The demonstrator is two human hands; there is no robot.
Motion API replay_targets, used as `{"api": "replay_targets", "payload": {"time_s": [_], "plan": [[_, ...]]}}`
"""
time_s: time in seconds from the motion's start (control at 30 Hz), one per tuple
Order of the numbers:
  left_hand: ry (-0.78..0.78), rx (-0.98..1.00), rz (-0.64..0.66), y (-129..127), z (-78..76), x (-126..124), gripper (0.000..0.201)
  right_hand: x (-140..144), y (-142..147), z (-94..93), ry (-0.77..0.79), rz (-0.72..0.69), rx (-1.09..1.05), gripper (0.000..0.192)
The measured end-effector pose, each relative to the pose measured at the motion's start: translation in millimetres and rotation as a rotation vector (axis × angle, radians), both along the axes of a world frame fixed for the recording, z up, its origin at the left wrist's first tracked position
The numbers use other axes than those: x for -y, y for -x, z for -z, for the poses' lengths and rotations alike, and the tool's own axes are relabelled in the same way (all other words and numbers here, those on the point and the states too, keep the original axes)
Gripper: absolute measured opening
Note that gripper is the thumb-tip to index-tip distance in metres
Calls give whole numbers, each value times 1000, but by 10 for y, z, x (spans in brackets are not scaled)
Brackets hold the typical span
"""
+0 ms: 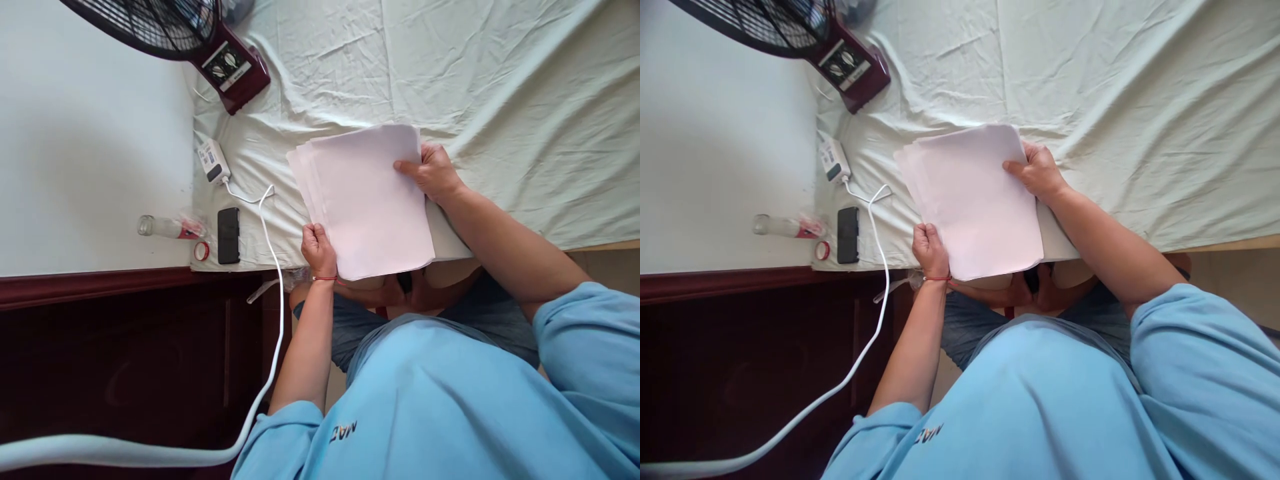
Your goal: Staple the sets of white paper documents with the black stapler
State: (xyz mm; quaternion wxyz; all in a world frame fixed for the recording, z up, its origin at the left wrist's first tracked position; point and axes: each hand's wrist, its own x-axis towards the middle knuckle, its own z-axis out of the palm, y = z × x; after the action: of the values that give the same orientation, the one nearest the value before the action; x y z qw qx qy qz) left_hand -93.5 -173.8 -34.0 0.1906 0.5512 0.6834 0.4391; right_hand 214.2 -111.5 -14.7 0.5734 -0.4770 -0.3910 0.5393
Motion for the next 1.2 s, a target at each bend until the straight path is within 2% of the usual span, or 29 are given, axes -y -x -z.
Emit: {"api": "replay_targets", "payload": {"time_s": [0.2, 0.4, 0.6, 0.73, 0.9, 1.1, 1.2], "plan": [[6, 158, 38, 58, 49, -25, 31, -30, -84, -1, -18, -39, 113, 18], [16, 136, 43, 62, 79, -39, 34, -55, -159, -40, -16, -75, 183, 14], [25, 140, 53, 70, 65, -13, 43, -39, -123, -96, 43, -58, 120, 14], [45, 173, 109, 59, 40, -6, 38, -33, -115, -83, 46, -44, 126, 18], [12, 92, 94, 35, -8, -22, 28, -29, -135, -98, 13, -12, 110, 20], [12, 19, 71, -2, -51, -37, 19, -99, -236, -58, -113, 79, 354, 35], [16, 24, 66, -9, -55, -42, 18, -143, -267, 6, -84, 58, 269, 36]]}}
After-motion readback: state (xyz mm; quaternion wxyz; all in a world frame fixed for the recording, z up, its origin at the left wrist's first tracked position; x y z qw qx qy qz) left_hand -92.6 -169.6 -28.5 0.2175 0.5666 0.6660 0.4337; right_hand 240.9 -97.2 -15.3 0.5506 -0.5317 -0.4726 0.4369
